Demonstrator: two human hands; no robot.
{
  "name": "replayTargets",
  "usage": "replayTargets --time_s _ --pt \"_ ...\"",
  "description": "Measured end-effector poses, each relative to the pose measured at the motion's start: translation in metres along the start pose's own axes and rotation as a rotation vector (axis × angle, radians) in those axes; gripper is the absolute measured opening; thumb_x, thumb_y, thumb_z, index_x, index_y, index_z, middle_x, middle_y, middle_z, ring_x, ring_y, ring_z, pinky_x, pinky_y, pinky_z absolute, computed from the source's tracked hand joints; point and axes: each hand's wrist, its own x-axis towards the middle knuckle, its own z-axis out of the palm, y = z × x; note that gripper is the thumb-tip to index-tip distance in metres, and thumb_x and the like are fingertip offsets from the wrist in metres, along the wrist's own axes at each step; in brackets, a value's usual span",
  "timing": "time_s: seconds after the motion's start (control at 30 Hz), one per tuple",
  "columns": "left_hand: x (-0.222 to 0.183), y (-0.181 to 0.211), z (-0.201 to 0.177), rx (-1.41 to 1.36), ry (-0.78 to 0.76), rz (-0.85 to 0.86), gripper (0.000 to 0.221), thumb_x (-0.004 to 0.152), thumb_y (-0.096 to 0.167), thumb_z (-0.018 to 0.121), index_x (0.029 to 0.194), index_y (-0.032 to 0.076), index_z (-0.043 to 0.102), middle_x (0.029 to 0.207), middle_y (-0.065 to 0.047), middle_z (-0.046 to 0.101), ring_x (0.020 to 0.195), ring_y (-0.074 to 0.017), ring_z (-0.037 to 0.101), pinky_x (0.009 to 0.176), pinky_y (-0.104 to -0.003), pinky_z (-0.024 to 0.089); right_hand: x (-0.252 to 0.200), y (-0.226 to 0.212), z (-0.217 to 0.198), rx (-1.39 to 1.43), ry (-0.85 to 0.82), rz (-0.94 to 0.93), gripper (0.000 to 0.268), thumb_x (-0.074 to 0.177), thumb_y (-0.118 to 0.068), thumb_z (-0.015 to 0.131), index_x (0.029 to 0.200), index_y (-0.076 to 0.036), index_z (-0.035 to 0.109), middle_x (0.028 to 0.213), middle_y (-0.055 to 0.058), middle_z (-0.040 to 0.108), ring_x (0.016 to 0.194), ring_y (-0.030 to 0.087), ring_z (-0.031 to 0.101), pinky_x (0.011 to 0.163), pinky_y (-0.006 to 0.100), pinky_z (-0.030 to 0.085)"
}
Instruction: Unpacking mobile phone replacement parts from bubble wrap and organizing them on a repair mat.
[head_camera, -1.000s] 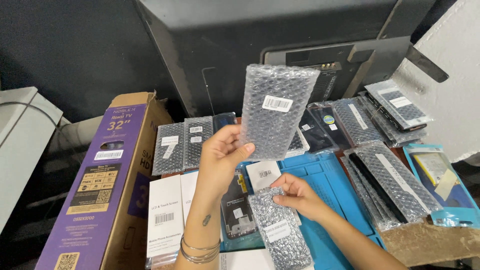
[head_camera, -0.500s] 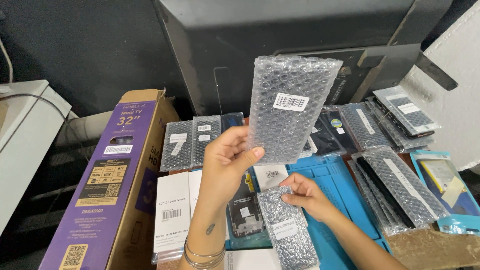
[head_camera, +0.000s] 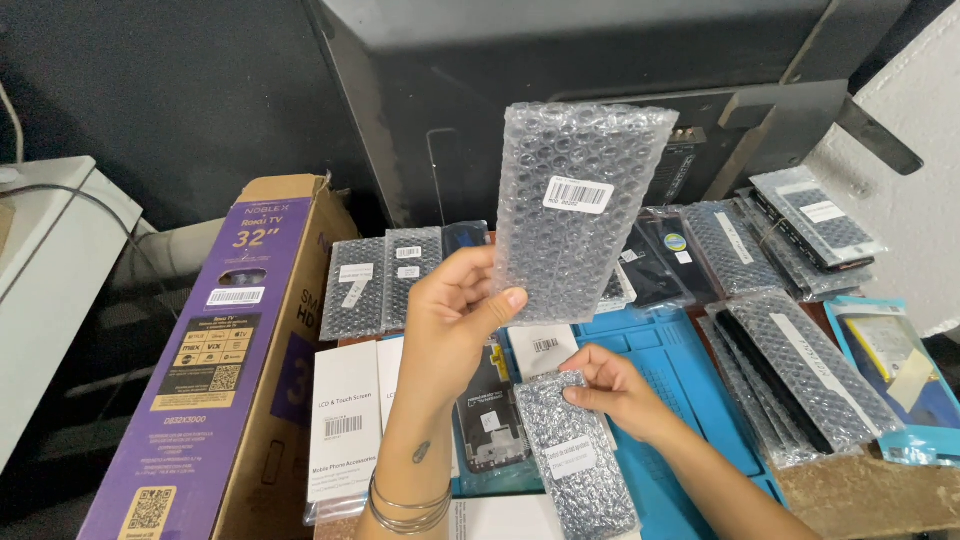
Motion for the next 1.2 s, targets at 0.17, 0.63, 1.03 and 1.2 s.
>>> replayTargets --time_s 0.17,0.63,1.03,1.2 --pt "0.019 -0.025 -0.014 0.049 0.121 -0.049 0.026 0.075 -0.002 0.068 0.101 -0.001 0.064 0.082 -0.009 0.065 0.078 -0.0143 0.062 0.070 -0.028 0.053 -0.001 -0.012 0.006 0.038 0.004 -0.030 0.029 0.070 0.007 0.069 0.097 0.006 0.059 0.051 0.006 0.055 0.042 0.008 0.047 0.043 0.018 0.034" --pt "0.047 -0.168 -0.053 0.242 0.396 -0.380 0.037 0.079 0.007 0.067 0.114 -0.002 0.060 0.094 -0.015 0.066 0.085 -0.0138 0.056 0.076 -0.029 0.048 -0.013 -0.042 -0.006 0.139 -0.096 -0.170 0.031 0.063 0.012 0.069 0.092 0.015 0.058 0.048 0.007 0.050 0.030 0.003 0.040 0.031 0.012 0.029" --pt "0.037 -0.166 -0.025 0.452 0.070 -0.548 0.059 0.089 0.010 0.055 0.139 -0.005 0.029 0.129 -0.035 0.042 0.121 -0.0393 0.045 0.095 -0.047 0.042 -0.017 -0.075 0.014 0.103 -0.184 -0.168 0.029 0.067 0.009 0.071 0.093 0.014 0.059 0.046 0.008 0.052 0.031 0.005 0.044 0.032 0.013 0.030" --pt "0.037 -0.170 -0.026 0.784 0.064 -0.505 0.052 0.085 0.012 0.061 0.131 -0.004 0.044 0.120 -0.025 0.052 0.110 -0.0330 0.056 0.088 -0.040 0.050 -0.019 -0.071 0.020 0.015 -0.295 -0.149 0.026 0.072 0.001 0.073 0.094 0.009 0.062 0.049 0.008 0.055 0.036 0.005 0.045 0.035 0.014 0.031"
